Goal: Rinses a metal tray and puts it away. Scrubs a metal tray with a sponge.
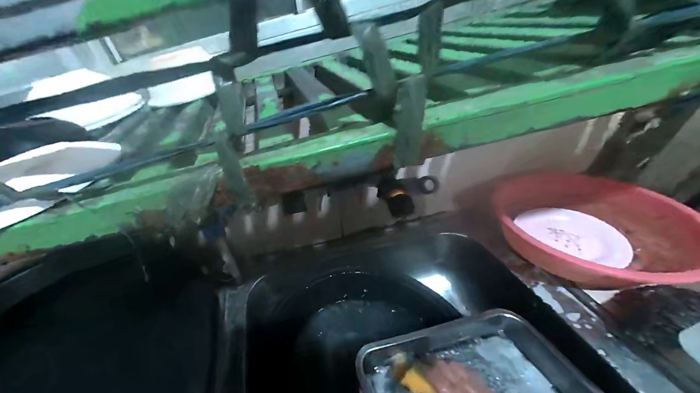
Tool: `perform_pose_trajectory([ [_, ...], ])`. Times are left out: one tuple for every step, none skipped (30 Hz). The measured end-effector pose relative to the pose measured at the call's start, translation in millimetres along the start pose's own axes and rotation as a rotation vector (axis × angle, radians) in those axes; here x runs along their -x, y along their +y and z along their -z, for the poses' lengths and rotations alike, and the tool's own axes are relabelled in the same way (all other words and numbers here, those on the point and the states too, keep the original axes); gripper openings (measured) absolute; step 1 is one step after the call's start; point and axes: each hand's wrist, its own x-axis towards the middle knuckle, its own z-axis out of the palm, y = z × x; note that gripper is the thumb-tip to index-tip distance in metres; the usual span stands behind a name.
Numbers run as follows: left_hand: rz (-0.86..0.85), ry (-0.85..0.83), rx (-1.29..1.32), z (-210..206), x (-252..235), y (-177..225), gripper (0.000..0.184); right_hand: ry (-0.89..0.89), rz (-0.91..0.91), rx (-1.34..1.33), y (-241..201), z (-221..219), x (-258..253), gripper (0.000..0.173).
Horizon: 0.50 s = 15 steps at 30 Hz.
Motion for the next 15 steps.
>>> perform_pose_trajectory([
  [-0.003,0.020,0.017,-0.5,-0.1,0.1,0.101,0.046,-0.054,0.028,19.9,5.2,-1.2,0.061],
  [-0.006,0.034,0.026,-0.3,-1.2,-1.0,0.100,0.086,-0.126,0.055,41.0,12.8,-1.5,0.062],
  [-0.006,0.029,0.025,0.7,-2.3,-1.6,0.099,0.116,-0.203,0.084,60.1,20.8,-3.2,0.061],
  [0.000,0.019,0.033,1.0,-2.2,-1.1,0.098,0.139,-0.260,0.101,74.4,25.4,-5.4,0.062],
  [0.010,0.000,0.047,1.3,-0.8,-0.6,0.099,0.146,-0.302,0.113,78.2,26.8,-6.7,0.063],
  [0.020,-0.017,0.066,1.6,0.3,0.0,0.100,0.149,-0.326,0.113,72.4,24.5,-8.4,0.063],
  [0.030,-0.022,0.089,2.0,0.4,1.1,0.100,0.152,-0.320,0.103,58.7,19.9,-11.5,0.063],
  [0.035,-0.020,0.115,2.7,-0.6,1.6,0.099,0.148,-0.288,0.081,39.6,12.9,-16.2,0.063],
  [0.037,-0.013,0.140,3.6,-1.6,2.5,0.094,0.127,-0.246,0.042,17.6,4.6,-21.9,0.061],
  [0.037,0.002,0.153,4.2,-1.7,2.9,0.086,0.095,-0.207,-0.012,-3.3,-4.1,-27.2,0.059],
  [0.029,0.018,0.147,4.7,-1.3,2.7,0.077,0.058,-0.188,-0.072,-21.3,-11.0,-32.4,0.056],
  [0.011,0.028,0.124,5.3,-1.1,3.1,0.068,0.014,-0.201,-0.143,-35.8,-15.0,-38.1,0.054],
  [-0.013,0.029,0.091,6.0,-0.7,3.7,0.062,-0.024,-0.228,-0.219,-46.5,-16.7,-42.9,0.052],
  [-0.043,0.017,0.059,7.0,-0.1,3.7,0.058,-0.068,-0.259,-0.287,-54.1,-16.9,-44.9,0.050],
  [-0.071,0.011,0.033,7.4,0.2,2.7,0.056,-0.112,-0.283,-0.343,-59.3,-16.5,-43.7,0.048],
])
